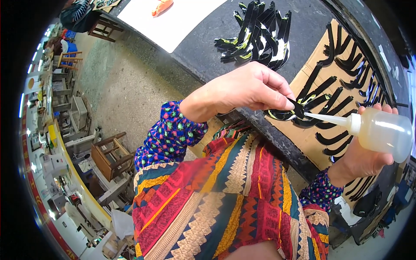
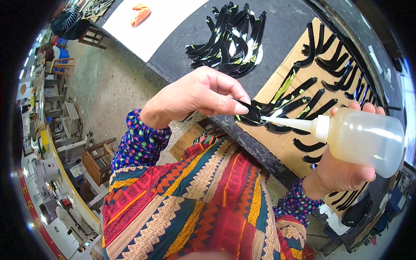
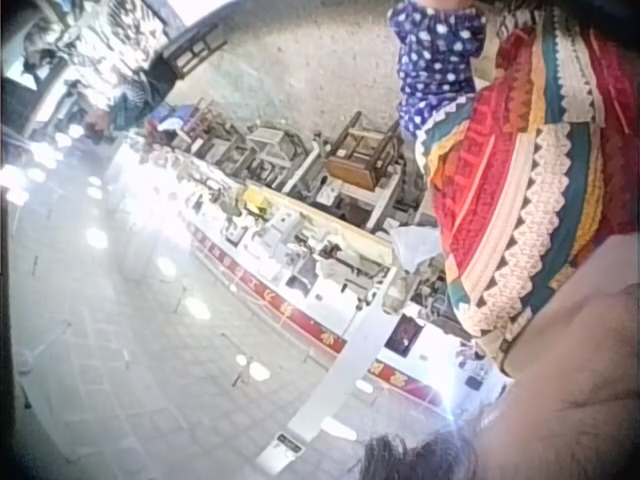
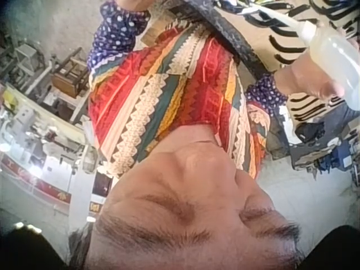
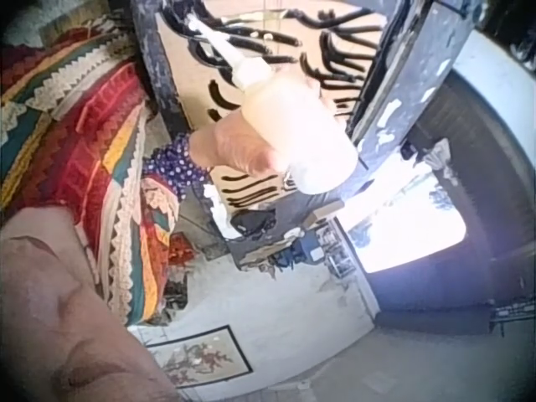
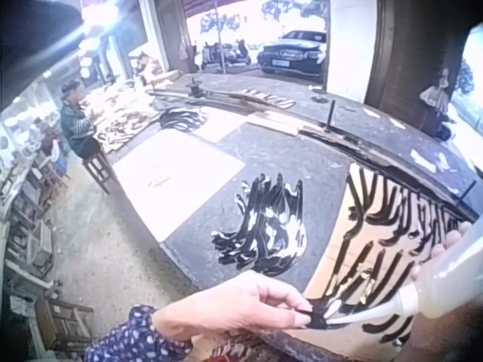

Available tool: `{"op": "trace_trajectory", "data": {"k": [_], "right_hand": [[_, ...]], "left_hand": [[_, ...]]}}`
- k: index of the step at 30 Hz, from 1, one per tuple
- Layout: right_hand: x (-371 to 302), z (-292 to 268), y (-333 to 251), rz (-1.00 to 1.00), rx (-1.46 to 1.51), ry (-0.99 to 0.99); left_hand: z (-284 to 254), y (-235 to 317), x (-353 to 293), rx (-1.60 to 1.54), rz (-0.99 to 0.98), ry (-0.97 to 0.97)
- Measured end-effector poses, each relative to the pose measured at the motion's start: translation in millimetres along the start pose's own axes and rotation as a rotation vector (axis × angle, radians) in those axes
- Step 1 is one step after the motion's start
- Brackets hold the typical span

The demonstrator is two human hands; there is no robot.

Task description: The recorder applies adhesive to individual black shoe components using a plastic squeeze bottle.

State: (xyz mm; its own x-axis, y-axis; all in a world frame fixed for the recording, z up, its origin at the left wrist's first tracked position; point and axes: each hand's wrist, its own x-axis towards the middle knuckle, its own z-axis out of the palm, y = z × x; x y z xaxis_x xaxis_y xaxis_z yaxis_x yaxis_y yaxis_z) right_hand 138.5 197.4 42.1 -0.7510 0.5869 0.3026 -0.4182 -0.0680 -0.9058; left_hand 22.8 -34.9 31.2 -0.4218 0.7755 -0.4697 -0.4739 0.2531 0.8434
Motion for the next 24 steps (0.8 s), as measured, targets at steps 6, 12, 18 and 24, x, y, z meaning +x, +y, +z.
{"op": "trace_trajectory", "data": {"k": [6, 12, 18, 24], "right_hand": [[-1.9, 0.5, -0.7, -0.006, -0.009, 0.011], [-2.9, -3.9, -0.8, 0.011, 0.026, -0.001], [-2.9, -8.4, 0.4, 0.008, 0.044, -0.016], [-1.1, -10.5, -2.2, -0.001, 0.036, -0.051]], "left_hand": [[0.1, -0.6, 0.7, 0.012, -0.017, -0.025], [-0.8, -3.6, 2.0, 0.0, -0.007, -0.03], [-1.1, -6.0, 3.8, -0.001, -0.008, -0.035], [-1.2, -6.1, 3.8, -0.008, -0.014, -0.042]]}}
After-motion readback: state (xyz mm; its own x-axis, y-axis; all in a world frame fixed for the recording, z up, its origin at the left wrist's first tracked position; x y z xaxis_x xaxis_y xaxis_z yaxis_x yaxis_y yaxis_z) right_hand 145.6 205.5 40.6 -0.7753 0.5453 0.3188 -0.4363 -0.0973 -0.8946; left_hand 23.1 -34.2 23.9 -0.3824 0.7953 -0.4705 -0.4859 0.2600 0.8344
